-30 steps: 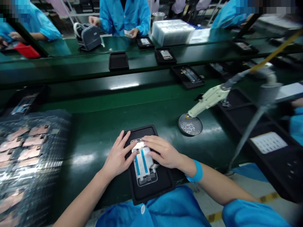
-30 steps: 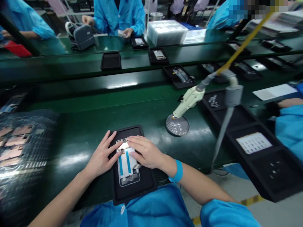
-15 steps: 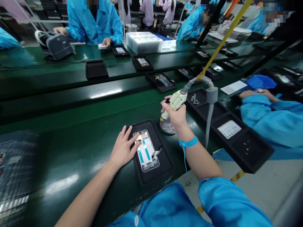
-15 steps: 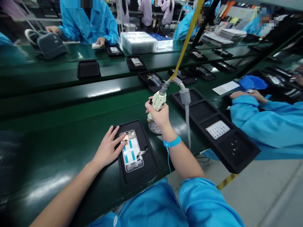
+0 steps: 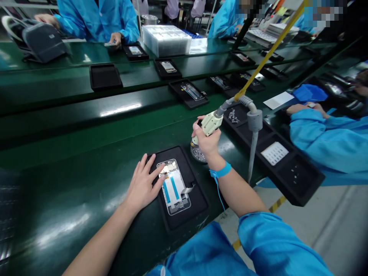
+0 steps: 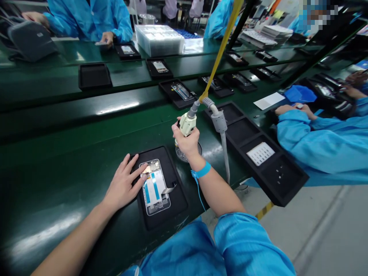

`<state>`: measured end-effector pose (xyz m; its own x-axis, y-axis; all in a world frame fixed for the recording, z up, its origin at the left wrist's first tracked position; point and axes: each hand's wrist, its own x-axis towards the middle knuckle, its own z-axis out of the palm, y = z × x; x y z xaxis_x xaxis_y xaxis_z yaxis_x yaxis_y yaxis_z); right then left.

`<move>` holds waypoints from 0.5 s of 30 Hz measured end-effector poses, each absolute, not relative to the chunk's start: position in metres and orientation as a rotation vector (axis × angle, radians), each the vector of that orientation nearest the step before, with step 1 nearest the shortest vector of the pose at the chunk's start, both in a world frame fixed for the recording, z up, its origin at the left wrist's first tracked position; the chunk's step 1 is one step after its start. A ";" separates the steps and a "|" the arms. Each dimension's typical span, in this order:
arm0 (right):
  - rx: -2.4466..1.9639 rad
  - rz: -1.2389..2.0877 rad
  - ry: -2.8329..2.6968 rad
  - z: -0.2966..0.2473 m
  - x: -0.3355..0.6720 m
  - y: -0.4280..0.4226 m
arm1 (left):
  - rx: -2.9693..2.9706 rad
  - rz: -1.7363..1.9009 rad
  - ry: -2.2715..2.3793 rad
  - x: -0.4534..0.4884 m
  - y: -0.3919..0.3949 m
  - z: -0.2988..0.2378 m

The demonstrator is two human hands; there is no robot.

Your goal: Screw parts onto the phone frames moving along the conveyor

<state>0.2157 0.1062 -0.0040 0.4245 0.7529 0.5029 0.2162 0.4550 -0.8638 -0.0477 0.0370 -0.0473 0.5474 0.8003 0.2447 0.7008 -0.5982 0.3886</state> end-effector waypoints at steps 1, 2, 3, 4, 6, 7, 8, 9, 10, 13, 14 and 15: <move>-1.085 0.429 -1.121 -0.004 0.216 0.106 | 2.544 0.584 1.257 -0.048 0.037 -0.047; -1.090 0.422 -1.125 -0.005 0.216 0.106 | 2.549 0.580 1.257 -0.048 0.037 -0.047; -1.097 0.414 -1.129 -0.005 0.216 0.106 | 2.554 0.573 1.257 -0.048 0.037 -0.047; -1.107 0.408 -1.132 -0.006 0.217 0.106 | 2.558 0.566 1.258 -0.048 0.037 -0.047; -1.136 0.398 -1.141 -0.007 0.217 0.106 | 2.563 0.558 1.259 -0.048 0.036 -0.047; -1.150 0.396 -1.147 -0.007 0.216 0.105 | 2.565 0.557 1.259 -0.048 0.036 -0.047; -1.159 0.396 -1.151 -0.007 0.216 0.105 | 2.566 0.559 1.258 -0.048 0.036 -0.047; -1.163 0.396 -1.153 -0.007 0.216 0.105 | 2.567 0.561 1.258 -0.048 0.036 -0.047; -1.161 0.396 -1.152 -0.007 0.216 0.105 | 2.568 0.563 1.258 -0.048 0.036 -0.047; -1.141 0.391 -1.127 -0.007 0.215 0.104 | 2.568 0.550 1.265 -0.047 0.035 -0.045; -1.135 0.389 -1.116 -0.007 0.215 0.104 | 2.569 0.545 1.270 -0.047 0.035 -0.045; -1.129 0.388 -1.108 -0.007 0.215 0.104 | 2.570 0.539 1.273 -0.046 0.035 -0.045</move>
